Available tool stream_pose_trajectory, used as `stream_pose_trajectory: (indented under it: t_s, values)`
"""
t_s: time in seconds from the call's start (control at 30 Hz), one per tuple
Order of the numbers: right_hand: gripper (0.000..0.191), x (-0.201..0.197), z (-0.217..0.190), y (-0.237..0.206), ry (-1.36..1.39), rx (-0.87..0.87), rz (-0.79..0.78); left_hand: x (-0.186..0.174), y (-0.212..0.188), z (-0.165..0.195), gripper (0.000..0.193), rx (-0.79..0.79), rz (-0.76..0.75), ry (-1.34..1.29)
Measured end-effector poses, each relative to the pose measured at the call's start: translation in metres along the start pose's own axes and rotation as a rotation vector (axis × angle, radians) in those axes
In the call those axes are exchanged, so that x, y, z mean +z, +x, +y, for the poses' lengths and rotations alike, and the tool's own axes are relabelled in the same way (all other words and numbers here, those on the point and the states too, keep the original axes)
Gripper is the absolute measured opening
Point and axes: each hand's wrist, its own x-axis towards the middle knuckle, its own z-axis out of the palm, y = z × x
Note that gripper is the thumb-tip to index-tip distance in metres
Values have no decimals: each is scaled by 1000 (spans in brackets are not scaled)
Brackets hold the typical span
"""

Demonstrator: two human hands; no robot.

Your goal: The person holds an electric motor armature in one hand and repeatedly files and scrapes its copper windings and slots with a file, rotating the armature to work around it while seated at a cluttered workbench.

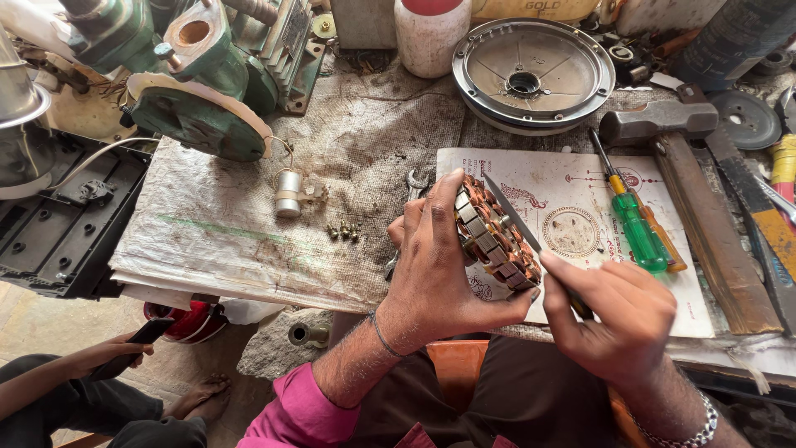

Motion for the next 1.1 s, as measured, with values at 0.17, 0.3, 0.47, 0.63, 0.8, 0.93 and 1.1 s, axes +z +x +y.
stream_pose_trajectory:
  t_s: [0.17,0.3,0.47,0.63,0.8,0.93,1.1]
  values:
    - [24,0,0,0,-16,-1,-1,-1,0,-1,134,0,3,-14]
    - [23,1,0,0,-5,-10,17,-1,0,-1,134,6,-1,-2]
    - [25,0,-2,2,-29,1,5,0,0,-1,134,-10,-3,-11]
    - [30,0,-3,4,-14,1,-12,0,1,-1,135,-14,-5,-13]
    - [30,1,-2,3,-30,-13,-20,1,1,-1,136,-10,-17,-11]
    - [27,0,0,1,-20,-11,-9,1,0,-2,135,-8,-9,-3]
    - [28,1,-1,2,-20,-9,-9,1,0,-2,136,-34,-22,-20]
